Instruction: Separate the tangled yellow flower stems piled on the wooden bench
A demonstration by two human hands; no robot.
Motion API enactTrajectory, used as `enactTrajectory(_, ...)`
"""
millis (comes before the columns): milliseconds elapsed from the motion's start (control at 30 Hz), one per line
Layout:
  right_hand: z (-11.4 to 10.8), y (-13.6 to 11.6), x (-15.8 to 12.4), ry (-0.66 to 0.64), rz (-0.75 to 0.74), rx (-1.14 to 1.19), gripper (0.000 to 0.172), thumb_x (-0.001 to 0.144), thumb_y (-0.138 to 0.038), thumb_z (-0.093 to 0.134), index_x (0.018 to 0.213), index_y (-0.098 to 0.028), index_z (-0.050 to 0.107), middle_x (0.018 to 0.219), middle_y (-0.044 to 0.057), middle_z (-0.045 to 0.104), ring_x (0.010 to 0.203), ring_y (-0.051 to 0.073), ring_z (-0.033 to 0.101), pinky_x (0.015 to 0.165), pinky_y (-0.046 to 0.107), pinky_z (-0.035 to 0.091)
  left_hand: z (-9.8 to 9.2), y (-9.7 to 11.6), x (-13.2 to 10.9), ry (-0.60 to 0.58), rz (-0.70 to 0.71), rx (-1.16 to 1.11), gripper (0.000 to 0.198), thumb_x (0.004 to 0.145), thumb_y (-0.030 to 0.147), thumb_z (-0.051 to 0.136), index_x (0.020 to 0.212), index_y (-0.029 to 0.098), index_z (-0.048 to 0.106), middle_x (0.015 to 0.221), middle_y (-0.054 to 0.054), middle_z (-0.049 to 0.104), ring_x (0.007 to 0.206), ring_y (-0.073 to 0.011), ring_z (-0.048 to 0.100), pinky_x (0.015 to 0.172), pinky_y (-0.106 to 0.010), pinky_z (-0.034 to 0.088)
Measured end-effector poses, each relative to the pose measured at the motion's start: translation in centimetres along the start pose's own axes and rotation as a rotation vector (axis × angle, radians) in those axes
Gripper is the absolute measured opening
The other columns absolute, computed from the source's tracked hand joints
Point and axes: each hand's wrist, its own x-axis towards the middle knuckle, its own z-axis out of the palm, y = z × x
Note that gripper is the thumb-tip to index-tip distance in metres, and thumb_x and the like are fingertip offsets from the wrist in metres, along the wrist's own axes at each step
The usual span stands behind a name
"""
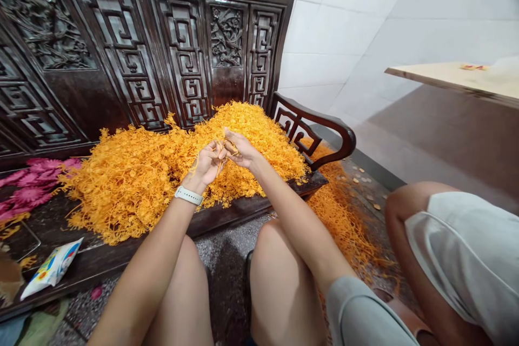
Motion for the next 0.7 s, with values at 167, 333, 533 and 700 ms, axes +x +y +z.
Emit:
enactTrajectory(167,0.4,-1.7,-1.1,-0.099,-0.001,0.194,0.048,0.107,-0.067,0.047,0.09,-0.023,0.049,0.039,-0.015,0.025,0.034,0.005,0.007,0.032,0.014,0.011,0.4,0.3,-0.6,-0.071,0.011,-0.142,0.024,0.074,-0.004,0.06,0.077,0.02,0.054,0.058,0.004,0.029,0.054,-0.0114,0.041,0.063,-0.027,0.04)
enactTrajectory(333,0.5,-1.8,-0.9,-0.099,-0.004,0.297,0.047,0.114,-0.058,0.035,0.092,-0.021,0.053,0.043,-0.014,0.027,0.037,0.006,0.008,0.034,0.015,0.011,0.5,0.8,-0.9,-0.051,0.009,-0.237,0.02,0.096,0.006,0.055,0.08,0.018,0.058,0.061,0.004,0.032,0.055,-0.011,0.042,0.06,-0.025,0.041)
enactTrajectory(533,-0.6,-2.4,-0.7,0.088,-0.096,0.256,0.046,0.111,-0.06,0.045,0.086,-0.022,0.051,0.043,-0.014,0.026,0.037,0.005,0.009,0.035,0.018,0.012,-0.3,1.2,-0.1,0.062,0.081,-0.201,0.026,0.107,0.014,0.05,0.086,0.016,0.065,0.061,0.003,0.042,0.056,-0.0092,0.047,0.059,-0.02,0.042)
enactTrajectory(700,-0.1,-2.0,-1.1,0.151,-0.189,-0.053,0.044,0.094,-0.063,0.073,0.095,-0.021,0.06,0.047,-0.013,0.035,0.037,0.005,0.019,0.035,0.02,0.015,-1.1,0.7,0.7,0.112,0.171,0.01,0.019,0.105,0.023,0.063,0.091,0.015,0.073,0.064,0.002,0.049,0.057,-0.0074,0.049,0.059,-0.018,0.042)
